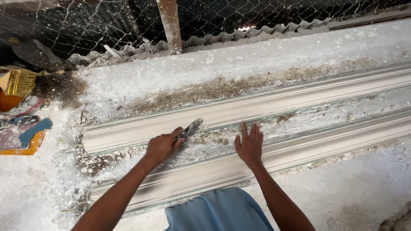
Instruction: Finishing and smoothing decorative gypsum cornices using a putty knife.
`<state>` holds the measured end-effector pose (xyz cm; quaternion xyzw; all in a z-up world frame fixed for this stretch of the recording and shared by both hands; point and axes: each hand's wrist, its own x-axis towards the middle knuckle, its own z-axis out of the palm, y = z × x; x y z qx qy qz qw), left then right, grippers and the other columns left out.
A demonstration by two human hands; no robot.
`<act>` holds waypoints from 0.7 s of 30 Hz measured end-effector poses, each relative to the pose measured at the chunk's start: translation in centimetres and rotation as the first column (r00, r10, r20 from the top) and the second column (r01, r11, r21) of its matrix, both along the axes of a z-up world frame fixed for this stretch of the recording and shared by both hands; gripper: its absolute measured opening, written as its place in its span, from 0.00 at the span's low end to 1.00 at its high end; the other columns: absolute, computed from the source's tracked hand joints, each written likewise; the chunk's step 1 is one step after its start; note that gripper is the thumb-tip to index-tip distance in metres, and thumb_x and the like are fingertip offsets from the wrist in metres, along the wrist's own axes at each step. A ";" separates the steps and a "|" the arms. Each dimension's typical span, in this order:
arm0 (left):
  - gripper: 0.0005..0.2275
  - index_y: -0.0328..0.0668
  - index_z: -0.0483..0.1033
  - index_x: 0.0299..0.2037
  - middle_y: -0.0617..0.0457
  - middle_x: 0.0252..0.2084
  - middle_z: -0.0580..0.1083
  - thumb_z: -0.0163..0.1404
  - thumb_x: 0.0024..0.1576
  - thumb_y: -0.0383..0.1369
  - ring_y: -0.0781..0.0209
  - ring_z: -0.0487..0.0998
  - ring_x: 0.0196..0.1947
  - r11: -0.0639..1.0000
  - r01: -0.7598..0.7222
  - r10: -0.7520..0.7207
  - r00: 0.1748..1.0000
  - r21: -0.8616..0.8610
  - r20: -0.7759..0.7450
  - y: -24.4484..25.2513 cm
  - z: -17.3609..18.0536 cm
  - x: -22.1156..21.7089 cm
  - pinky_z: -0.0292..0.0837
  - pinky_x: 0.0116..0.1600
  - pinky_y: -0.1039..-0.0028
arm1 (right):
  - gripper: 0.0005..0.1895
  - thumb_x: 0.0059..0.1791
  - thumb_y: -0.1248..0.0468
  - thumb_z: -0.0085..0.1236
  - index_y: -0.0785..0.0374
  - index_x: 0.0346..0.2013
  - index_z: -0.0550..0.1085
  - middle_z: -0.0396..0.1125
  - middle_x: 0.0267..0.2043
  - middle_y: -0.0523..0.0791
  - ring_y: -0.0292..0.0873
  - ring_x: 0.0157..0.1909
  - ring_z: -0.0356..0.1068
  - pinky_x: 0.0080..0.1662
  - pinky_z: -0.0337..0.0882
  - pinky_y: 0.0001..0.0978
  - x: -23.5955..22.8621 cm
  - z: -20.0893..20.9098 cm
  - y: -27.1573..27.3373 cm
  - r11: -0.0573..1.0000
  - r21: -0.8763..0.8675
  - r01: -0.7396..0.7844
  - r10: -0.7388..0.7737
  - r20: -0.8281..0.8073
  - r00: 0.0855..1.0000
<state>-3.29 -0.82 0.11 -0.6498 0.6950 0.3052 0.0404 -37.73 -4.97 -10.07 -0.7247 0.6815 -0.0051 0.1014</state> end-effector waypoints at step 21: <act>0.20 0.61 0.61 0.66 0.43 0.42 0.81 0.36 0.65 0.48 0.35 0.83 0.44 0.998 0.018 -0.019 0.999 -0.054 -0.028 -0.7 -0.7 -2.0 0.79 0.48 0.44 | 0.36 0.53 0.51 0.43 0.50 0.77 0.53 0.48 0.75 0.59 0.61 0.78 0.44 0.70 0.49 0.61 -0.5 -1.0 0.1 0.997 -0.074 -0.023 0.023 0.011 1.000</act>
